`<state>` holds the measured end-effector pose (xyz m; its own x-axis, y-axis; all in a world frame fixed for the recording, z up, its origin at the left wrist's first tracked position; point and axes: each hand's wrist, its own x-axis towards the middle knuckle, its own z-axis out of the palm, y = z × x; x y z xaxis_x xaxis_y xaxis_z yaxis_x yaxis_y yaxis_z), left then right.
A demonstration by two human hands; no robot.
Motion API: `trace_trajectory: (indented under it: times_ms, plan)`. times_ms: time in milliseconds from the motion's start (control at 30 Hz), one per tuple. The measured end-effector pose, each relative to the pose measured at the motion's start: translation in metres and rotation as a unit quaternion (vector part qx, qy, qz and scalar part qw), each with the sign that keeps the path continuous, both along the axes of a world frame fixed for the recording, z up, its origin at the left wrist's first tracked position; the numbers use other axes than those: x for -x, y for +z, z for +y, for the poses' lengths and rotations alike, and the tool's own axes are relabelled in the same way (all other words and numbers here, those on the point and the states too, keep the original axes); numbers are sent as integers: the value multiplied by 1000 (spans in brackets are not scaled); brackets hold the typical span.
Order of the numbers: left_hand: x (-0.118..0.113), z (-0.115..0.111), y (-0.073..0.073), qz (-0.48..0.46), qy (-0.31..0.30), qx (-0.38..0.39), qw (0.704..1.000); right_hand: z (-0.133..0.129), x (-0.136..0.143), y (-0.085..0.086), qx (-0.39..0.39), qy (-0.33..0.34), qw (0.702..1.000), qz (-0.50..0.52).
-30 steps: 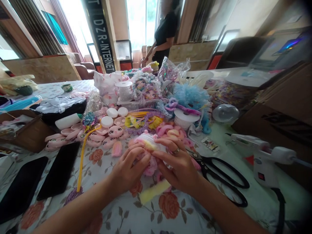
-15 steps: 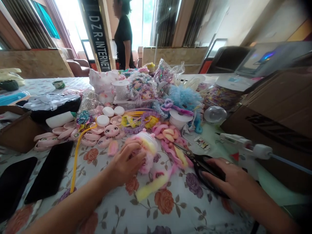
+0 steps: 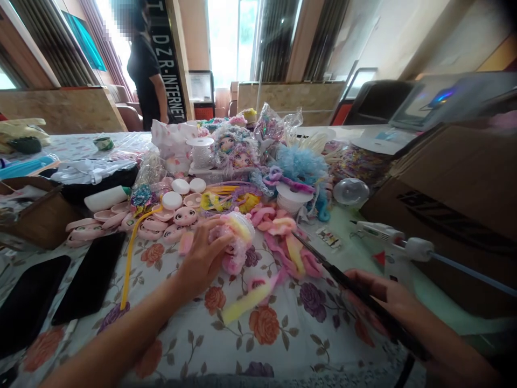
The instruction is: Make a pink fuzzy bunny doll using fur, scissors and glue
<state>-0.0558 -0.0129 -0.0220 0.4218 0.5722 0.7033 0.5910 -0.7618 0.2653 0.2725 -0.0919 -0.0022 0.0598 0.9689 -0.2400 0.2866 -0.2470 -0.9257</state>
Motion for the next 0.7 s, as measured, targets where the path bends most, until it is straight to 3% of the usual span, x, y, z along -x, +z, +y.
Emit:
trace_trajectory:
  times_ms: [67,200,367,467,600,700]
  plan:
    - [-2,-4,0,-15,32,23,999,-5,12,4,77,35,992,92]
    - [-10,-13,2,-71,36,77,994,-12,29,6,69,96,967,226]
    - [-28,-9,2,-118,50,97,987,-9,28,5,191,115,900,375]
    - [-35,-1,2,-136,47,94,985,-11,20,9,229,117,868,424]
    - [-33,3,3,-127,11,100,987,-26,10,12,213,93,857,461]
    - [-28,2,3,-114,-19,100,988,-38,15,7,215,112,847,473]
